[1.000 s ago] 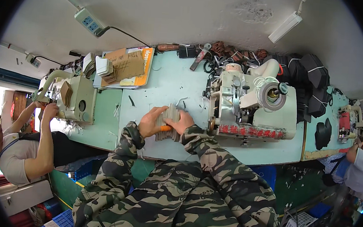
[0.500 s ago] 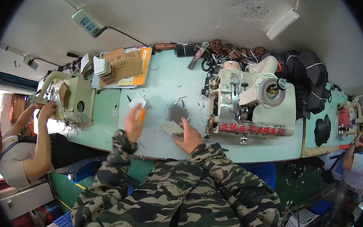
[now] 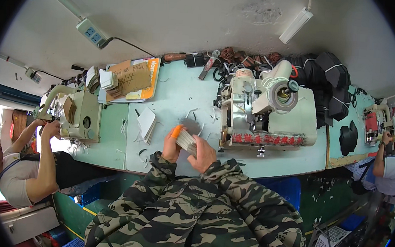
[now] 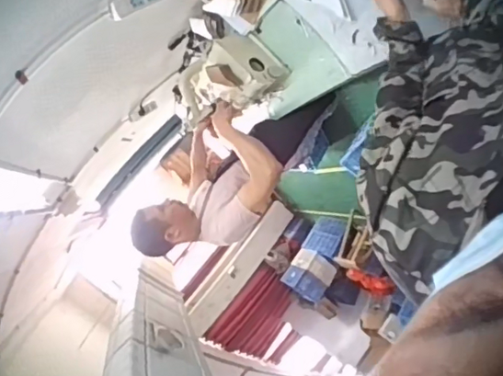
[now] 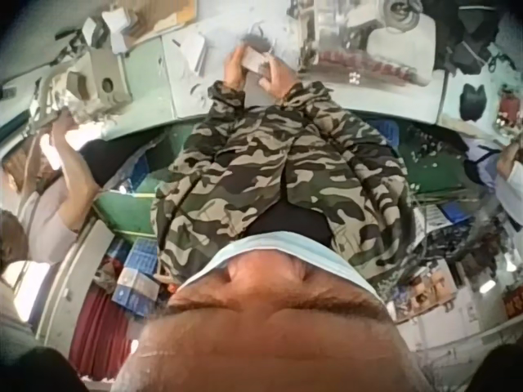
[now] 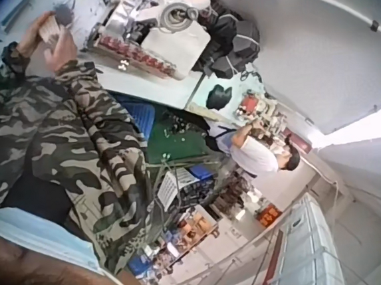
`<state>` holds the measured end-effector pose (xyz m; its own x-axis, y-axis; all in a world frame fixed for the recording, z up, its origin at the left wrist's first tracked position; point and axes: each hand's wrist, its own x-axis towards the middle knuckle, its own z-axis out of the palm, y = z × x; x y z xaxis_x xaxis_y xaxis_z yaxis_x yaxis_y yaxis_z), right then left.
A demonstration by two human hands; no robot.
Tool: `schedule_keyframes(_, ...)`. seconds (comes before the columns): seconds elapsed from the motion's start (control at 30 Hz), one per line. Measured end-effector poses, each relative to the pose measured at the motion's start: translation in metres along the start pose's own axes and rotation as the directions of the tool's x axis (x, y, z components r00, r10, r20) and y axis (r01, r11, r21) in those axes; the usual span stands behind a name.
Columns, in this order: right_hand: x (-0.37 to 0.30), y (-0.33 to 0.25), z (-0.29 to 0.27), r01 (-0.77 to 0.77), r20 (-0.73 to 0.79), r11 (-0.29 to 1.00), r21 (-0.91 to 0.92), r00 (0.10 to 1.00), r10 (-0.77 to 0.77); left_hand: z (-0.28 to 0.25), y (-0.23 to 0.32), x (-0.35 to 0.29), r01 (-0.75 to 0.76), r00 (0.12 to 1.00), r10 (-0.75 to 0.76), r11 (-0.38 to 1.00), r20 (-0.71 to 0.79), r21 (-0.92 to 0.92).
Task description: Stitching leather shoe components together using an industrial sewing machine.
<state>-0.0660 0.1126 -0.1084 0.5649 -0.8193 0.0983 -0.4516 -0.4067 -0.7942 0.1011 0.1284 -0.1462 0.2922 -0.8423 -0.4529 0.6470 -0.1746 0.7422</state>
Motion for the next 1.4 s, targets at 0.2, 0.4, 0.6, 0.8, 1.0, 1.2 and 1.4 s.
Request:
schedule_keyframes(0.2,0.019,-0.027,-0.013,-0.227,-0.023,0.970,-0.082,0.974,0.226,0.036,0.040,-0.016,0.020,0.986,-0.022,1.000,0.162,0.019)
schedule_keyframes(0.4,0.044,-0.038,-0.025,-0.167,-0.025,0.967,0.192,0.984,0.175,0.074,0.085,-0.061,-0.311,0.936,0.275,0.938,0.218,0.151)
schedule_keyframes(0.6,0.062,-0.098,-0.085,-0.516,0.536,0.683,0.517,0.817,0.212,0.114,0.101,-0.125,-0.713,0.513,0.411,-0.284,0.753,0.641)
schedule_keyframes(0.8,0.054,-0.111,-0.121,-0.484,0.773,0.817,0.314,0.629,0.075,0.087,0.168,-0.058,-0.503,0.692,-0.128,0.620,0.711,0.602)
schedule_keyframes(1.0,0.041,-0.084,-0.125,-0.412,0.614,0.515,0.751,0.723,-0.317,0.146,0.156,-0.103,0.325,0.695,-0.189,0.943,0.694,-0.069)
schedule_keyframes(1.2,0.023,-0.085,-0.114,-0.533,0.695,0.583,0.614,0.714,-0.079,0.166,0.181,-0.096,-0.698,0.531,-0.233,0.424,0.814,0.577)
schedule_keyframes(1.4,0.014,-0.119,-0.117,-0.387,0.534,0.498,0.776,0.823,-0.194,0.173,0.096,-0.139,-0.790,0.276,0.241,-0.494,0.930,0.363)
